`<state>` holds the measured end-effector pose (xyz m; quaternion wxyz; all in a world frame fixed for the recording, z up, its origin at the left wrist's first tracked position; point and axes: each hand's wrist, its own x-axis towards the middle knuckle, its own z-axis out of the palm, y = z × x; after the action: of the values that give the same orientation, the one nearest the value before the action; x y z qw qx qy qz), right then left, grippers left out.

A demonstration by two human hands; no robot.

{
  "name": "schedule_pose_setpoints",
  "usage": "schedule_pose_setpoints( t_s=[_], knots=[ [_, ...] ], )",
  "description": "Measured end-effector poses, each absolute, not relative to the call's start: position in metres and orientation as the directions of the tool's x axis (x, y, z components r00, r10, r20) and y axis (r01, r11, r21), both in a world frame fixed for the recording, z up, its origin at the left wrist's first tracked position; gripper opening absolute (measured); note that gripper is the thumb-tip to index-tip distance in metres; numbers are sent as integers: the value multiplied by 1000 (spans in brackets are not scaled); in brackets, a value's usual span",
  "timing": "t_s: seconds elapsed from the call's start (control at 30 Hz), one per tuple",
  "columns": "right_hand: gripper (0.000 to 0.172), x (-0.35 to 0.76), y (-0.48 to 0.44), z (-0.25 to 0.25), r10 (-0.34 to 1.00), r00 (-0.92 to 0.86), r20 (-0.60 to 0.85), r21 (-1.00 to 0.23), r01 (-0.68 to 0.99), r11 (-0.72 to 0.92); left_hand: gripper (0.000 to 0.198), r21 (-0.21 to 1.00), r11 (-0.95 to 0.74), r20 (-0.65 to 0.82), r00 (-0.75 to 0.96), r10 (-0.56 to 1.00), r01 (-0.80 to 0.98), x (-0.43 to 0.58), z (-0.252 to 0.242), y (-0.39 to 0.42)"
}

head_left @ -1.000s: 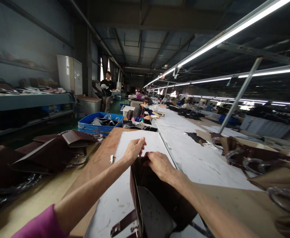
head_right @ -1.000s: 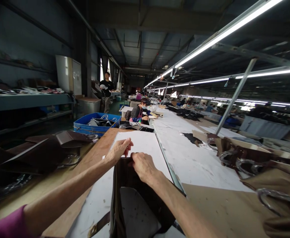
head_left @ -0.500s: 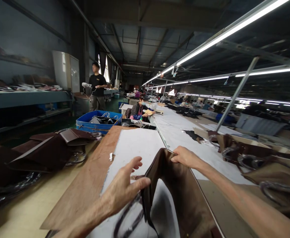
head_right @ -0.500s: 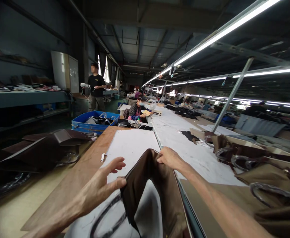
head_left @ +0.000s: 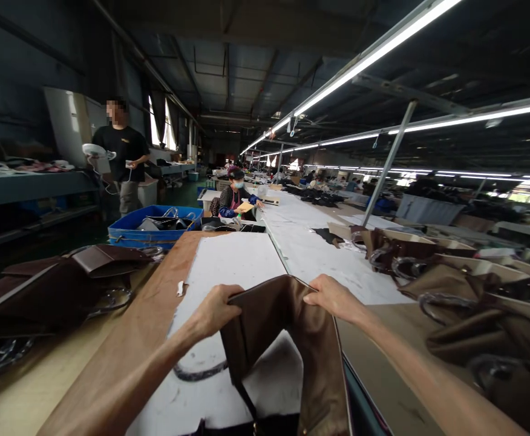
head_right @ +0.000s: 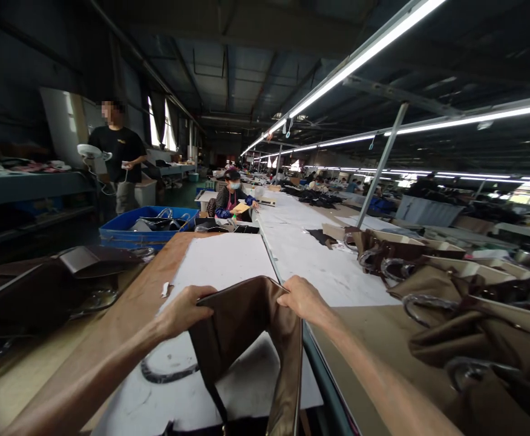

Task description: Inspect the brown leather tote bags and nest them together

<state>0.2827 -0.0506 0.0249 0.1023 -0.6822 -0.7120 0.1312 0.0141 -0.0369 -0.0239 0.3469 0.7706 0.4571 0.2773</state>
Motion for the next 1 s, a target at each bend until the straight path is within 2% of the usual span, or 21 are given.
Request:
schedule_pose_setpoints(
  t_s=[0.2, 0.43, 0.7, 0.87, 1.0],
  knots=[
    [13, 294, -59, 17, 998, -59, -29, -322, 946, 47, 29, 866, -226, -33, 503, 864, 445, -6, -21, -12],
    [11, 287, -66, 11, 990, -137, 13, -350, 927, 133, 29, 904, -178, -51, 511, 858, 389, -7, -19, -21],
    [29, 271, -51, 14, 980, -182, 85, -338, 920, 201, 35, 939, -60, -122, 491, 863, 338, -6, -23, -27],
    [22, 268, -42, 13, 972, -232, 30, -402, 888, 224, 34, 953, -41, -121, 501, 857, 301, -11, -21, -28],
    [20, 271, -43, 13, 962, -273, 16, -367, 893, 260, 32, 931, -64, -115, 457, 882, 359, -19, -13, -18]
  ],
)
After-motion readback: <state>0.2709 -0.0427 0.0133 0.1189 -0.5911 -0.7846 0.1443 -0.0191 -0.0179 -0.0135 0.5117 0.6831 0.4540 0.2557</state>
